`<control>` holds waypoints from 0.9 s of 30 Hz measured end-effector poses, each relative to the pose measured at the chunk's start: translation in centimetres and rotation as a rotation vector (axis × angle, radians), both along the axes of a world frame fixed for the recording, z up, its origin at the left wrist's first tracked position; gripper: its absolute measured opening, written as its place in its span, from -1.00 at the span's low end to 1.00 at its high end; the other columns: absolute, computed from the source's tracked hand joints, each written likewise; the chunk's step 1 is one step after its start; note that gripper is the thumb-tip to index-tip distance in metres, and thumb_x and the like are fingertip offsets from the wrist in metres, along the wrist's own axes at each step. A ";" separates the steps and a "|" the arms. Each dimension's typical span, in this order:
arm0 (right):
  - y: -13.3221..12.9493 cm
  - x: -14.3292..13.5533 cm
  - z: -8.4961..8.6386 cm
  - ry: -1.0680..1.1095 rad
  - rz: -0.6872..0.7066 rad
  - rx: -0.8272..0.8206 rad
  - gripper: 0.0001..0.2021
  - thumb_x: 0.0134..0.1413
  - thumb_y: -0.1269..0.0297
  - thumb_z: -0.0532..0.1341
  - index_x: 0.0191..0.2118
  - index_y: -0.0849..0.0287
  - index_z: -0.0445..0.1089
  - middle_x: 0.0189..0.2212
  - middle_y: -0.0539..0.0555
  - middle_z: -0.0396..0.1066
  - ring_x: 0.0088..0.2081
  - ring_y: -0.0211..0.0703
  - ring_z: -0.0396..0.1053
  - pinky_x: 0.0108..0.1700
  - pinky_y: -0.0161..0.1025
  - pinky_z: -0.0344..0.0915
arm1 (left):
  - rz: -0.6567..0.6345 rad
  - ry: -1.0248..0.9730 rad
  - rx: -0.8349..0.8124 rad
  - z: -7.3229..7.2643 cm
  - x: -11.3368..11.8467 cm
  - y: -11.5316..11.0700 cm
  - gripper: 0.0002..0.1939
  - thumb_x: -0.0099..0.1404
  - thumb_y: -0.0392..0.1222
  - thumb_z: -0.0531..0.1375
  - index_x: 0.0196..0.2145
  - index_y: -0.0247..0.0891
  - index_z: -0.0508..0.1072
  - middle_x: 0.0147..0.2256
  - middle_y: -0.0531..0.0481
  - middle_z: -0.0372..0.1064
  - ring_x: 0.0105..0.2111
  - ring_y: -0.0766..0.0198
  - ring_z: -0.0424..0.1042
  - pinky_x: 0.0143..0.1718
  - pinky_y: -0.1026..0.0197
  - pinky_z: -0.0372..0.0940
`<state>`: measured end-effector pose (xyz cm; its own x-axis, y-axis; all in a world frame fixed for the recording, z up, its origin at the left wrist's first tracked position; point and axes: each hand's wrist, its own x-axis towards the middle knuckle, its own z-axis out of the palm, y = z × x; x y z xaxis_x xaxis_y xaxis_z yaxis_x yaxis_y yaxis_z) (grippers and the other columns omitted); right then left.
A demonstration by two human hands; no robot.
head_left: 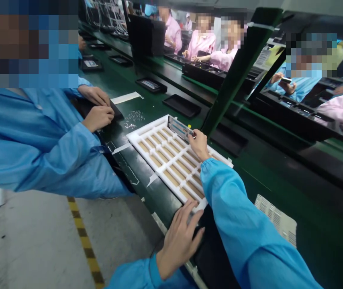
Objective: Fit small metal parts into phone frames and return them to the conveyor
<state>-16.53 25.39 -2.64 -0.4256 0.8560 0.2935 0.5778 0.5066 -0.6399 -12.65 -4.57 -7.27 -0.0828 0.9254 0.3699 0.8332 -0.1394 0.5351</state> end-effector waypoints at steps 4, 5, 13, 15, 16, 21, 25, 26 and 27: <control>0.0 -1.0 -1.1 -0.001 0.025 -0.033 -0.76 0.29 0.15 0.21 -0.08 0.23 0.39 -0.13 0.09 0.41 -0.15 -0.14 0.42 -0.08 -0.08 0.41 | -0.006 0.027 0.007 -0.6 0.0 -0.1 -0.56 0.37 -0.27 0.12 0.19 -0.23 0.26 0.23 -0.24 0.17 0.29 -0.01 0.15 0.19 -0.06 0.32; -0.1 -0.9 -1.2 0.010 0.035 -0.037 -0.74 0.29 0.15 0.20 -0.06 0.23 0.39 -0.12 0.10 0.41 -0.14 -0.13 0.42 -0.07 -0.07 0.41 | -0.007 0.031 0.007 -0.7 0.1 -0.2 -0.56 0.37 -0.28 0.12 0.19 -0.22 0.26 0.23 -0.23 0.17 0.29 0.00 0.14 0.20 -0.06 0.31; -2.7 4.3 1.6 0.071 0.089 -0.015 -0.60 0.19 0.36 0.22 0.14 0.23 0.30 0.03 0.21 0.41 -0.27 -0.15 0.45 -0.07 -0.14 0.40 | 0.012 0.072 0.036 -1.0 -0.1 -0.1 -0.58 0.37 -0.29 0.11 0.17 -0.20 0.28 0.25 -0.22 0.12 0.28 -0.03 0.14 0.19 -0.09 0.31; -4.8 7.9 3.2 0.060 0.098 0.001 -0.60 0.17 0.36 0.21 0.13 0.21 0.32 0.00 0.20 0.43 -0.27 -0.12 0.46 -0.08 -0.15 0.40 | 0.022 0.078 0.053 -0.7 -0.1 0.0 -0.60 0.38 -0.30 0.11 0.16 -0.20 0.30 0.26 -0.24 0.09 0.28 -0.04 0.14 0.18 -0.11 0.31; -6.2 10.1 4.1 0.052 0.104 0.009 -0.61 0.17 0.34 0.21 0.12 0.19 0.34 -0.02 0.18 0.44 -0.25 -0.10 0.46 -0.08 -0.14 0.40 | 0.028 0.078 0.063 -0.5 0.1 0.0 -0.61 0.38 -0.31 0.11 0.15 -0.19 0.31 0.26 -0.24 0.07 0.28 -0.05 0.13 0.18 -0.12 0.30; -16.2 26.2 7.1 -0.105 -0.054 0.015 -0.63 0.21 0.05 0.21 0.09 0.02 0.39 -0.08 0.11 0.49 -0.16 0.05 0.47 -0.05 -0.02 0.40 | -0.094 0.036 0.096 2.1 2.9 0.3 -0.65 0.39 -0.33 0.10 0.11 -0.15 0.35 0.28 -0.21 0.02 0.32 -0.06 0.04 0.22 -0.14 0.24; -24.1 40.7 6.1 -0.313 -0.558 0.129 -0.45 0.20 -0.23 0.08 0.06 0.09 0.41 -0.04 0.18 0.47 -0.02 0.16 0.42 0.04 0.07 0.35 | -0.444 0.017 0.090 5.0 6.7 0.9 -0.66 0.41 -0.30 0.10 0.11 -0.16 0.36 0.31 -0.17 0.00 0.34 -0.06 0.00 0.23 -0.14 0.21; -25.7 43.9 5.6 -0.351 -0.699 0.162 -0.38 0.18 -0.29 0.04 0.04 0.15 0.41 -0.04 0.23 0.47 0.00 0.20 0.41 0.08 0.11 0.32 | -0.534 0.016 0.070 5.5 7.6 1.2 -0.66 0.41 -0.28 0.09 0.11 -0.15 0.36 0.31 -0.16 -0.01 0.34 -0.06 0.00 0.23 -0.15 0.22; -26.9 46.9 5.0 -0.384 -0.834 0.182 -0.30 0.15 -0.35 0.00 0.03 0.22 0.42 -0.05 0.29 0.46 0.02 0.24 0.39 0.11 0.15 0.28 | -0.616 0.016 0.046 5.9 8.5 1.5 -0.67 0.41 -0.26 0.09 0.11 -0.14 0.37 0.32 -0.14 -0.02 0.34 -0.06 0.01 0.22 -0.15 0.24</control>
